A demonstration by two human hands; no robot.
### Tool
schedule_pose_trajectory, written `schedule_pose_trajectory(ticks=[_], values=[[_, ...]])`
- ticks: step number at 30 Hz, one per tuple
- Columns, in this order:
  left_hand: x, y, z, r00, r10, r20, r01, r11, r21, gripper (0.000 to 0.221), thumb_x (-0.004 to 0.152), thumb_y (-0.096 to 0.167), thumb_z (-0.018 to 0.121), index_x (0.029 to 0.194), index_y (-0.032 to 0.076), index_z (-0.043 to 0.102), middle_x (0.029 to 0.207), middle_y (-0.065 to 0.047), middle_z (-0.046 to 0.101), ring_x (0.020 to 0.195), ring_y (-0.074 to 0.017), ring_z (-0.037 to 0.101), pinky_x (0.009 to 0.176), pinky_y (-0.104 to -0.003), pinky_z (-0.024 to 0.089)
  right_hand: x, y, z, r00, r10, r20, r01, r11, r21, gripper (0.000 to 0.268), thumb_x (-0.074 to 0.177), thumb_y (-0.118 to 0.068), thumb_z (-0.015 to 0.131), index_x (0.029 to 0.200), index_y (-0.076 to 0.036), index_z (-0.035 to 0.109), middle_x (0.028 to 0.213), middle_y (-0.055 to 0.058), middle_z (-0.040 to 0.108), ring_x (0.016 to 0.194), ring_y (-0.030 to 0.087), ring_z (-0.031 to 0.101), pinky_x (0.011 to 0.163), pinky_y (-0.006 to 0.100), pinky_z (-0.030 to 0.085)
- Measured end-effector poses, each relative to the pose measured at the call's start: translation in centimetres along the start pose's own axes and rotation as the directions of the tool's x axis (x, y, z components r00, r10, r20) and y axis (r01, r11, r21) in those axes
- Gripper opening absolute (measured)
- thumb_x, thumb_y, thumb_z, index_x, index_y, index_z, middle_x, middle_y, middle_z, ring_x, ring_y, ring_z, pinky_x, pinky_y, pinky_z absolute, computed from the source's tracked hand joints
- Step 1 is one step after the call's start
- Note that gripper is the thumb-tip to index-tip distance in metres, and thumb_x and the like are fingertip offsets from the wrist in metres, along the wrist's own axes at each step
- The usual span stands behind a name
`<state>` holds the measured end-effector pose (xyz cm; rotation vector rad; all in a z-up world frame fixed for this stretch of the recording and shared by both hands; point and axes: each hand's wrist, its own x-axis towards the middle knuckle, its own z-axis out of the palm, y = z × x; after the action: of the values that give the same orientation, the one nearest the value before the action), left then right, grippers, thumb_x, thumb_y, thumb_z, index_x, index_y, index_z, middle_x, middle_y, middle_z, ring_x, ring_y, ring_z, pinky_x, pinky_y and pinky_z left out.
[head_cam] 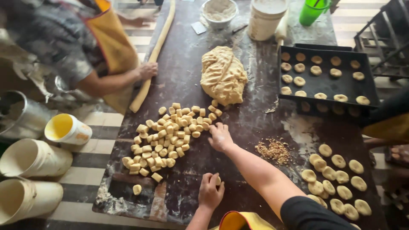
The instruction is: The recorder is shaping small pieces of dough into rounds and topping them with nuts as part of a group bakery task.
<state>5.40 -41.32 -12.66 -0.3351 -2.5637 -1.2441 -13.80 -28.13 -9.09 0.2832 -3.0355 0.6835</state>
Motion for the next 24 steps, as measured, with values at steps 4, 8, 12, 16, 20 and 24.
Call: schedule_pose_trajectory(ticks=[4, 8, 12, 16, 20, 24], values=[[0.3, 1.7, -1.1, 0.999, 0.025, -0.028, -0.025, 1.000, 0.011, 0.040, 0.077, 0.016, 0.079, 0.115, 0.006, 0.069, 0.110, -0.016, 0.061, 0.098, -0.0373, 0.065, 0.084, -0.043, 0.057, 0.1, 1.2, 2.9, 0.998, 0.037, -0.041, -0.038, 0.999, -0.011, 0.036, 0.085, -0.021, 0.071, 0.117, -0.011, 0.058, 0.122, 0.021, 0.056, 0.113, 0.043, 0.053, 0.099, 0.050, 0.048], [0.7, 1.7, -1.0, 0.997, 0.075, 0.011, -0.075, 0.995, 0.061, 0.029, 0.084, 0.014, 0.075, 0.112, 0.008, 0.073, 0.110, -0.012, 0.067, 0.098, -0.0336, 0.067, 0.085, -0.042, 0.056, -4.4, 1.4, 0.5, 0.990, -0.049, -0.134, 0.059, 0.996, 0.072, 0.020, 0.089, -0.013, 0.063, 0.110, -0.011, 0.063, 0.106, 0.018, 0.061, 0.100, 0.041, 0.058, 0.089, 0.050, 0.049], [0.2, 0.8, -0.2, 1.000, 0.009, 0.011, -0.009, 1.000, 0.018, 0.021, 0.085, 0.016, 0.077, 0.105, 0.009, 0.075, 0.105, -0.012, 0.068, 0.098, -0.0343, 0.066, 0.086, -0.044, 0.056, -14.2, 3.5, -2.9, 0.884, -0.448, 0.138, 0.468, 0.851, -0.236, 0.012, 0.078, -0.012, 0.068, 0.089, -0.006, 0.066, 0.104, 0.014, 0.065, 0.097, 0.039, 0.061, 0.082, 0.052, 0.049], [0.5, 0.8, -1.0, 0.998, 0.062, 0.007, -0.062, 0.998, -0.009, 0.031, 0.078, 0.014, 0.077, 0.106, 0.004, 0.072, 0.106, -0.016, 0.066, 0.101, -0.0376, 0.065, 0.089, -0.046, 0.054, -24.8, 3.5, -6.0, 0.997, -0.064, 0.033, 0.057, 0.978, 0.200, 0.014, 0.074, -0.008, 0.072, 0.088, -0.009, 0.070, 0.101, 0.013, 0.065, 0.098, 0.038, 0.062, 0.088, 0.047, 0.052], [1.3, -1.6, -0.7, 0.983, 0.174, 0.063, -0.166, 0.979, -0.114, 0.032, 0.076, 0.008, 0.072, 0.107, 0.001, 0.071, 0.107, -0.019, 0.068, 0.102, -0.0385, 0.066, 0.091, -0.044, 0.055, -30.6, 5.9, -6.4, 0.998, 0.010, 0.057, -0.017, 0.991, 0.130, 0.018, 0.071, -0.004, 0.071, 0.088, -0.011, 0.072, 0.105, 0.014, 0.066, 0.101, 0.038, 0.062, 0.089, 0.046, 0.053], [1.5, -2.6, -0.3, 0.980, 0.122, 0.156, -0.103, 0.987, -0.127, 0.016, 0.084, 0.011, 0.075, 0.098, 0.003, 0.074, 0.099, -0.017, 0.072, 0.097, -0.0350, 0.068, 0.088, -0.042, 0.056, -33.3, 5.1, -7.8, 0.989, -0.020, -0.146, 0.036, 0.993, 0.109, 0.022, 0.080, -0.004, 0.072, 0.102, -0.007, 0.072, 0.109, 0.018, 0.063, 0.100, 0.040, 0.060, 0.087, 0.047, 0.051]])
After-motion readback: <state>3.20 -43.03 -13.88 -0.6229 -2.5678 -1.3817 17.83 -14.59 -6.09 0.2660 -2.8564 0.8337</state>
